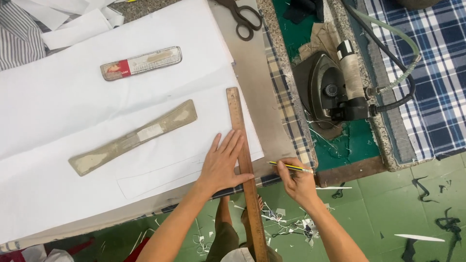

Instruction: The person uses a ruler and pencil to draw lines on a large white fabric sheet, then uses shears to cut along the marked lines. The person cuts a long strip and then trims a smaller rectangular piece from the fabric.

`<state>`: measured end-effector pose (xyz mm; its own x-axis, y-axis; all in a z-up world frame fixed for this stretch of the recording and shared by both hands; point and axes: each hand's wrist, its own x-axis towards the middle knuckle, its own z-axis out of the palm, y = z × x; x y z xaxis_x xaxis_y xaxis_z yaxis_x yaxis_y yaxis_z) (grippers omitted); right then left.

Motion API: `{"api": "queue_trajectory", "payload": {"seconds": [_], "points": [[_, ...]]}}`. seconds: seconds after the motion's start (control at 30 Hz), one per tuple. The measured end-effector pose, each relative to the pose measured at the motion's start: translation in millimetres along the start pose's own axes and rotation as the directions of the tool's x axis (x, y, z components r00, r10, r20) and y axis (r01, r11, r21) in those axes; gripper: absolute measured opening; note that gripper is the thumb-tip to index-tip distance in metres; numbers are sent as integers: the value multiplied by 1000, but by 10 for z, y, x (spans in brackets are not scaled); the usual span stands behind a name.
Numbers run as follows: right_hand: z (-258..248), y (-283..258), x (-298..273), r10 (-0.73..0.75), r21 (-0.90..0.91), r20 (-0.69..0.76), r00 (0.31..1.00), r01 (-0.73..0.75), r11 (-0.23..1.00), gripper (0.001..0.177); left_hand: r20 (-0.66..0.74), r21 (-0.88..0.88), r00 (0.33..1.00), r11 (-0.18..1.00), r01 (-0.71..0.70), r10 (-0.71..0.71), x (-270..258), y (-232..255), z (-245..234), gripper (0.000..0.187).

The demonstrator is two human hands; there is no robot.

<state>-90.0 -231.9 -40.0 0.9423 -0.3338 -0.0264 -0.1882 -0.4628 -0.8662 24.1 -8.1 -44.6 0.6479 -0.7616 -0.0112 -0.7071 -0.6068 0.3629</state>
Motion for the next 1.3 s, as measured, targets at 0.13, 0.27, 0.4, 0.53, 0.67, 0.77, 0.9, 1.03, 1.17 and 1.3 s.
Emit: {"api": "queue_trajectory", "payload": {"seconds": [0.13, 0.27, 0.4, 0.53, 0.67, 0.77, 0.9, 1.03, 1.17, 1.3], "points": [[234, -6, 207, -45, -29, 46, 998, 46, 998, 14, -15, -32, 1000, 999, 20, -20, 17, 7, 36, 116], [431, 134, 286, -55, -66, 99, 994, 61, 996, 13, -46, -50, 998, 998, 33, -35, 33, -3, 61, 118], [439, 176, 299, -28, -55, 117, 993, 35, 998, 14, -60, -49, 997, 998, 40, -43, 40, 4, 67, 120], [480, 142, 324, -32, -56, 107, 994, 39, 998, 14, -64, -41, 997, 999, 28, -31, 42, -14, 96, 119], [456, 121, 335, -17, -39, 127, 992, 22, 999, 15, -57, -44, 998, 998, 33, -35, 35, -15, 101, 119], [449, 122, 328, -5, -38, 128, 992, 10, 999, 14, -57, -43, 998, 998, 36, -38, 37, -11, 86, 119], [427, 148, 315, 12, -48, 132, 991, -6, 999, 14, -50, -51, 998, 998, 39, -41, 38, -17, 83, 120], [415, 96, 336, 19, -47, 131, 991, -13, 999, 15, -45, -50, 998, 998, 40, -43, 37, -19, 87, 119], [434, 167, 346, 1, -51, 161, 987, 7, 999, 15, -30, -63, 998, 997, 46, -48, 37, -12, 61, 118], [445, 90, 404, -35, -104, 201, 979, 57, 993, 14, -16, -90, 999, 995, 50, -52, 51, -6, 17, 116]]}}
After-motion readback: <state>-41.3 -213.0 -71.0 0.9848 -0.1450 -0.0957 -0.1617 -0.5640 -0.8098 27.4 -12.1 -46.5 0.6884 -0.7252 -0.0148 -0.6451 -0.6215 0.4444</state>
